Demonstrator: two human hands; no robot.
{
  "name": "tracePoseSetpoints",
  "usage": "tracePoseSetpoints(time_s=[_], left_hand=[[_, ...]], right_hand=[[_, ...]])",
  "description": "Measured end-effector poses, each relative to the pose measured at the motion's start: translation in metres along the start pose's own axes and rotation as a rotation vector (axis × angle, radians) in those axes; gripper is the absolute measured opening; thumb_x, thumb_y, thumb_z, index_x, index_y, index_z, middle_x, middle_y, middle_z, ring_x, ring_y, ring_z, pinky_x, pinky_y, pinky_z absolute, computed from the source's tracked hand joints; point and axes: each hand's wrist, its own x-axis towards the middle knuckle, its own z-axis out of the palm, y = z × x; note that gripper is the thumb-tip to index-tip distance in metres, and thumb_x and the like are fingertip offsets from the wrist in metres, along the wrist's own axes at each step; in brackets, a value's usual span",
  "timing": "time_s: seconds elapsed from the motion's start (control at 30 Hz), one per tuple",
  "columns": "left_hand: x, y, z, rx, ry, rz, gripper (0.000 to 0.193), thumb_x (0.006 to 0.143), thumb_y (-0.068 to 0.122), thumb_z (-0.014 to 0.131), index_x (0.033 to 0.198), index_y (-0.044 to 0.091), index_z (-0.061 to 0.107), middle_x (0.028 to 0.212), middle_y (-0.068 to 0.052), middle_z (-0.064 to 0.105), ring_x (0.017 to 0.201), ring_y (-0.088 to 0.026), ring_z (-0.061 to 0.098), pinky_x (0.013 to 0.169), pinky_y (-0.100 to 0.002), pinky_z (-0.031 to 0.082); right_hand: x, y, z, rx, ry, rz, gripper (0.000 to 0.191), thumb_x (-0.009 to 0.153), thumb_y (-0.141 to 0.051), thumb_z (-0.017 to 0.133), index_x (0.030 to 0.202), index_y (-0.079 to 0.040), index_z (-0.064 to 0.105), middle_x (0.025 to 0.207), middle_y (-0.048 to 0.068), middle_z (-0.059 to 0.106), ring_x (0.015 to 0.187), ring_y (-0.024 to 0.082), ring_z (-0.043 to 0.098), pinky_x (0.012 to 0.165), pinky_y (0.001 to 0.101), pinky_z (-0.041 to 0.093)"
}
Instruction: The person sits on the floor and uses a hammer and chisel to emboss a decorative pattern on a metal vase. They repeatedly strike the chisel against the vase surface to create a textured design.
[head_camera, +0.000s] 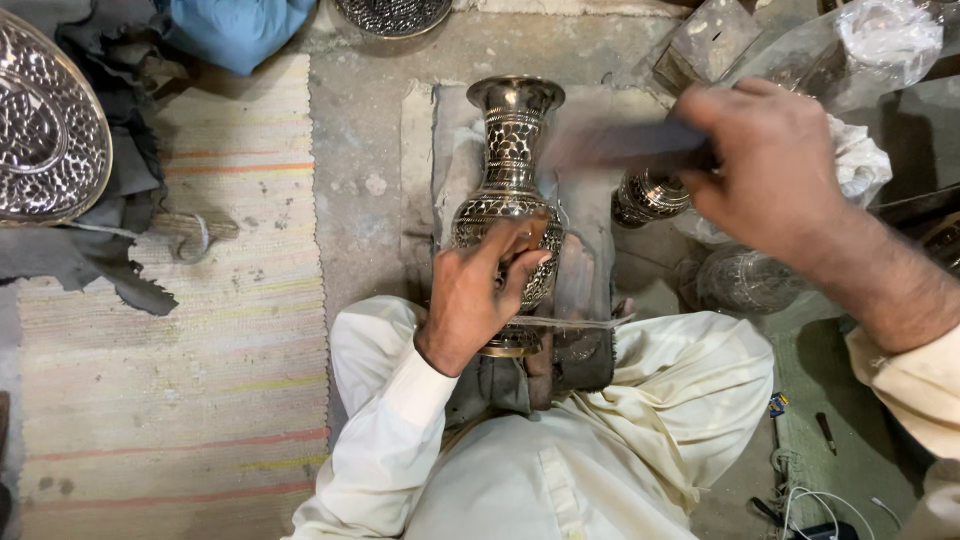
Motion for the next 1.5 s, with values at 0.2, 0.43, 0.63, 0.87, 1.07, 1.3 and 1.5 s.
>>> tracePoseSetpoints(time_s=[0.2,0.43,0.63,0.87,1.07,1.3,1.5], left_hand=[[0.005,0.000,0.001,-0.018,-0.007,-0.038,0.036,0.095,0.012,0.077,0.129,0.008,0.063,0.096,-0.015,0.077,0.088,-0.027,0.079,0.069,-0.035,0.061],[0.001,-0.007,-0.003,-0.137,0.052,-0.119,0.034,0.093,0.015,0.079,0.123,0.009,0.066,0.085,-0.011,0.076,0.071,-0.023,0.078,0.063,-0.033,0.059],[-0.001,-0.012,-0.007,0.008,-0.009,0.081,0.036,0.095,0.019,0.079,0.125,0.009,0.063,0.088,-0.011,0.076,0.077,-0.026,0.077,0.064,-0.034,0.057],[-0.004,-0.011,-0.003,0.053,-0.021,0.035,0.029,0.098,0.022,0.078,0.120,0.010,0.063,0.085,-0.009,0.076,0.069,-0.024,0.077,0.058,-0.034,0.056],[-0.003,-0.009,-0.004,0.068,-0.020,0.026,0.034,0.098,0.021,0.074,0.128,0.009,0.063,0.084,-0.011,0.075,0.063,-0.026,0.073,0.056,-0.037,0.054],[-0.002,-0.010,-0.003,0.072,-0.015,0.044,0.037,0.099,0.026,0.074,0.129,0.009,0.062,0.084,-0.011,0.074,0.067,-0.028,0.074,0.057,-0.038,0.055],[0.000,-0.010,-0.004,0.087,-0.027,0.032,0.036,0.099,0.024,0.074,0.129,0.009,0.063,0.082,-0.012,0.074,0.066,-0.029,0.074,0.057,-0.038,0.054]], right_hand=[[-0.010,0.009,0.002,-0.047,-0.086,0.035,0.035,0.072,-0.008,0.078,0.106,-0.010,0.070,0.086,0.008,0.070,0.091,0.029,0.068,0.081,0.0428,0.055],[-0.019,0.012,0.010,-0.193,-0.266,0.036,0.048,0.069,-0.015,0.081,0.116,-0.011,0.071,0.078,0.011,0.071,0.087,0.032,0.071,0.074,0.0456,0.056],[-0.021,0.002,0.015,0.283,-0.123,0.269,0.018,0.088,-0.015,0.080,0.099,-0.007,0.069,0.080,0.011,0.067,0.073,0.027,0.066,0.066,0.0461,0.050],[-0.020,-0.008,0.004,0.046,0.107,0.006,0.031,0.069,-0.003,0.079,0.097,-0.006,0.067,0.091,0.009,0.071,0.085,0.030,0.065,0.077,0.0435,0.052],[-0.019,-0.007,0.003,0.017,-0.013,0.027,0.036,0.067,-0.006,0.080,0.100,-0.008,0.067,0.090,0.007,0.069,0.091,0.031,0.066,0.079,0.0439,0.053],[-0.008,-0.006,-0.005,0.163,-0.001,0.109,0.032,0.072,-0.008,0.080,0.100,-0.004,0.065,0.091,0.010,0.065,0.088,0.031,0.065,0.078,0.0447,0.052],[-0.004,-0.011,-0.002,0.399,-0.081,0.299,0.030,0.079,-0.015,0.078,0.106,-0.010,0.065,0.086,0.007,0.066,0.081,0.027,0.066,0.073,0.0397,0.054]])
